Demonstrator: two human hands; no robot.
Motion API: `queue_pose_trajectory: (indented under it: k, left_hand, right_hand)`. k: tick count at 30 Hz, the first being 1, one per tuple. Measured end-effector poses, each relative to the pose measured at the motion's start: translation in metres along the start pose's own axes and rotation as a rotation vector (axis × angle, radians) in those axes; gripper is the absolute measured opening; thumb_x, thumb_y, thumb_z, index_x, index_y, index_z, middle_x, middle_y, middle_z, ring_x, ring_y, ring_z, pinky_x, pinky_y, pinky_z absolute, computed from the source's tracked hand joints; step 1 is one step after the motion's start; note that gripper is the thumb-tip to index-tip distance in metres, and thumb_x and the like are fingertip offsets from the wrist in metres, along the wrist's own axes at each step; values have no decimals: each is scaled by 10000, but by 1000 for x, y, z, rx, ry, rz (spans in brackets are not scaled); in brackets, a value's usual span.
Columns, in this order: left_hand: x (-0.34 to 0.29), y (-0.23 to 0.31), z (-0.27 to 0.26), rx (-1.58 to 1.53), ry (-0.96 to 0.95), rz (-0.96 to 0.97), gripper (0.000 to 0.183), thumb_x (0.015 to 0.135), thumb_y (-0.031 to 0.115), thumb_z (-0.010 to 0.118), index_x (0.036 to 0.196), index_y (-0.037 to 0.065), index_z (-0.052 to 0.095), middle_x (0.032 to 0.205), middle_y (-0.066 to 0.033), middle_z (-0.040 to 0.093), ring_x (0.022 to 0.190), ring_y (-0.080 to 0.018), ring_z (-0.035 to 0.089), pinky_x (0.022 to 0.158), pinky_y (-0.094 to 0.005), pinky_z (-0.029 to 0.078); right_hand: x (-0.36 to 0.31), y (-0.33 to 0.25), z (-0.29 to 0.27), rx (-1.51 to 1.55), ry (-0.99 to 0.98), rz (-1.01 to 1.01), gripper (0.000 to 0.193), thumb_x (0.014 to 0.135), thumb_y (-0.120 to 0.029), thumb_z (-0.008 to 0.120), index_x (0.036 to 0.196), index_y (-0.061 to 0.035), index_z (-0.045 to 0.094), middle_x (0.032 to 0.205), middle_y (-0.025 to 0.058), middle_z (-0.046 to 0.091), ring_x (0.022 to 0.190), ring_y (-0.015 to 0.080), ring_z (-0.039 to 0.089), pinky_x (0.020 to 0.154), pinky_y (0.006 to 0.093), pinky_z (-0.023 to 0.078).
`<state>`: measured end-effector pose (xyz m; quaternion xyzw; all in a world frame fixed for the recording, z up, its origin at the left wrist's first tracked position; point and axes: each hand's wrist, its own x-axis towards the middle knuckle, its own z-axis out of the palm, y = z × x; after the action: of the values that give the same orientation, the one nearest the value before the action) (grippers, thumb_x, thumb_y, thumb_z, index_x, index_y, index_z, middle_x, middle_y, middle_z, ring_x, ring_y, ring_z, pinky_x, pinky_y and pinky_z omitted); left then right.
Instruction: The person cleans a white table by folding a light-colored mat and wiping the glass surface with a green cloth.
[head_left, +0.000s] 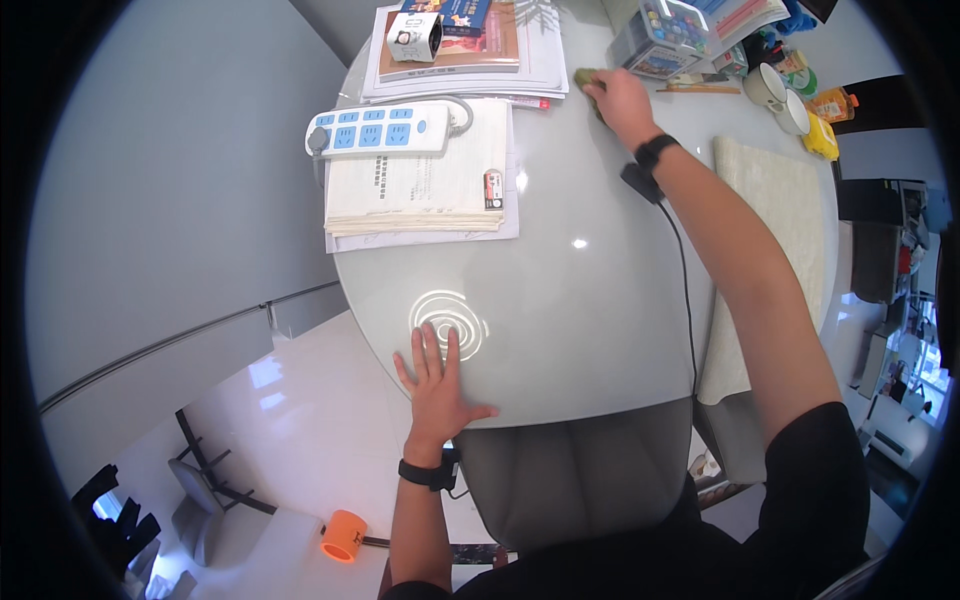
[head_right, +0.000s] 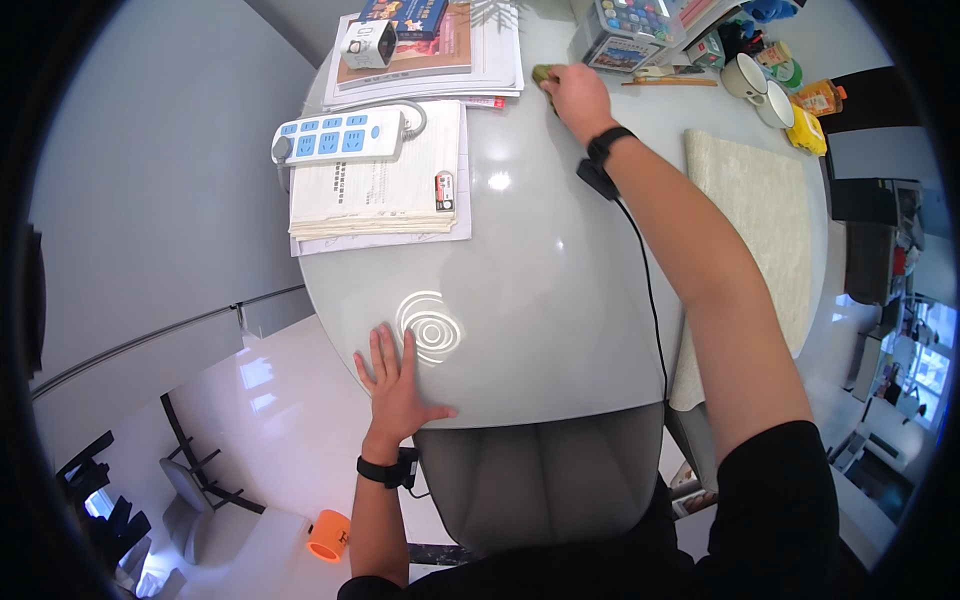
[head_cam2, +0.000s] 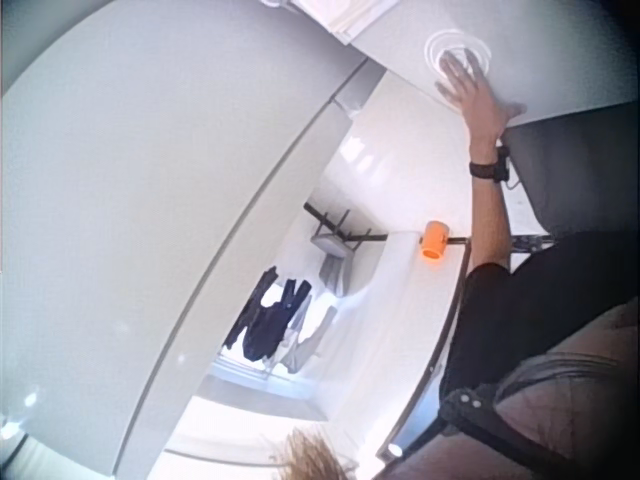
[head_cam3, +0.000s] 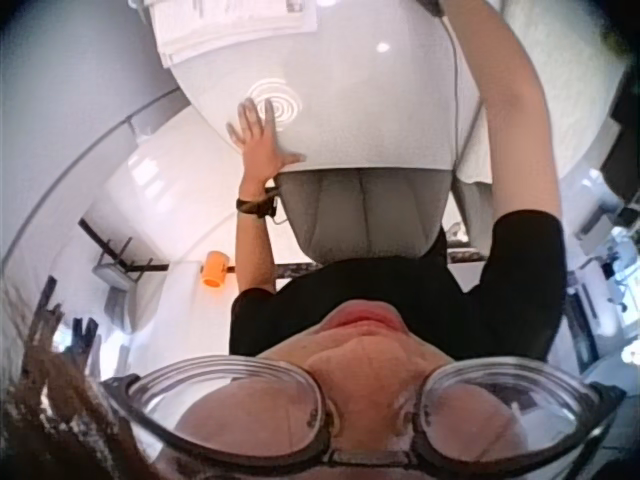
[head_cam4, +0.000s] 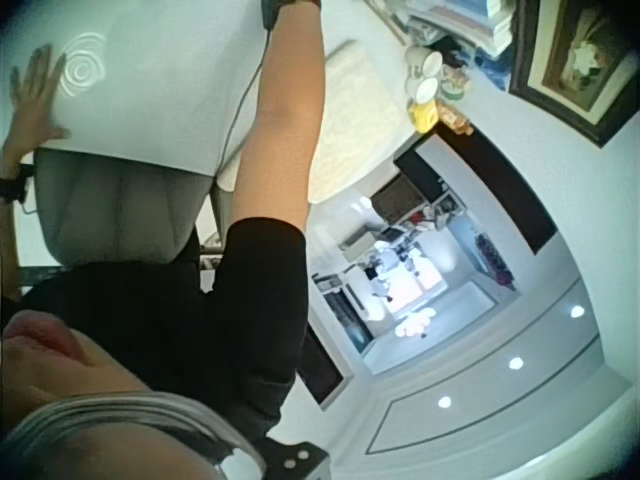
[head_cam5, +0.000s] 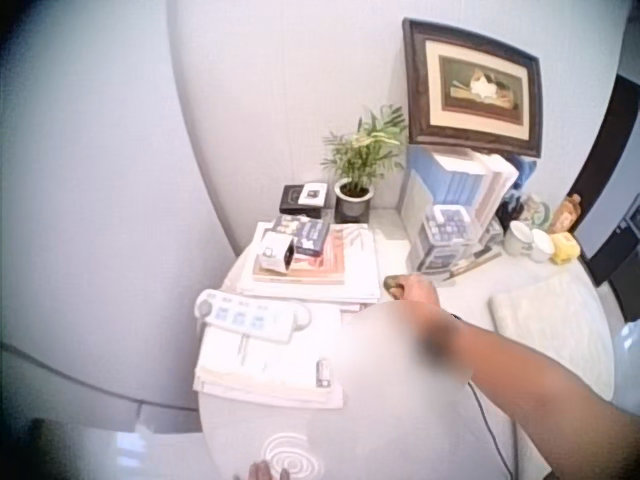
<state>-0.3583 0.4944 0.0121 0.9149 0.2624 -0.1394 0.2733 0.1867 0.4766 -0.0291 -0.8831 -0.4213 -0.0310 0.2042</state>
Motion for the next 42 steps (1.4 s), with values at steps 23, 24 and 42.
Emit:
queue_pose_trajectory:
  k: [23, 24, 42]
  left_hand:
    - [3, 4, -2, 5, -21, -31, 1548, 480, 646, 953, 1676, 34, 184, 1717, -351, 47, 1612, -488, -5, 1197, -719, -97]
    - [4, 2, 0, 37, -30, -32, 1586, 462, 676, 943, 1671, 8, 165, 1710, -367, 36, 1609, -498, -13, 1197, -715, -94]
    - [1, 3, 0, 43, -69, -73, 1534, 495, 714, 916, 1674, 39, 204, 1716, -347, 65, 1613, -487, 8, 1210, -695, -99]
  right_hand:
    - [10, -9, 0, -136, 27, 61, 142, 950, -165, 671, 979, -56, 757, 1018, 204, 676, 886, 387, 720, 777, 469, 599]
    - [28, -12, 8, -126, 33, 53, 142, 950, -165, 671, 979, -56, 757, 1018, 204, 676, 886, 387, 720, 777, 469, 599]
    - [130, -5, 41, -489, -3, -77, 197, 943, -143, 613, 920, -133, 809, 945, 110, 777, 902, 320, 775, 734, 442, 629]
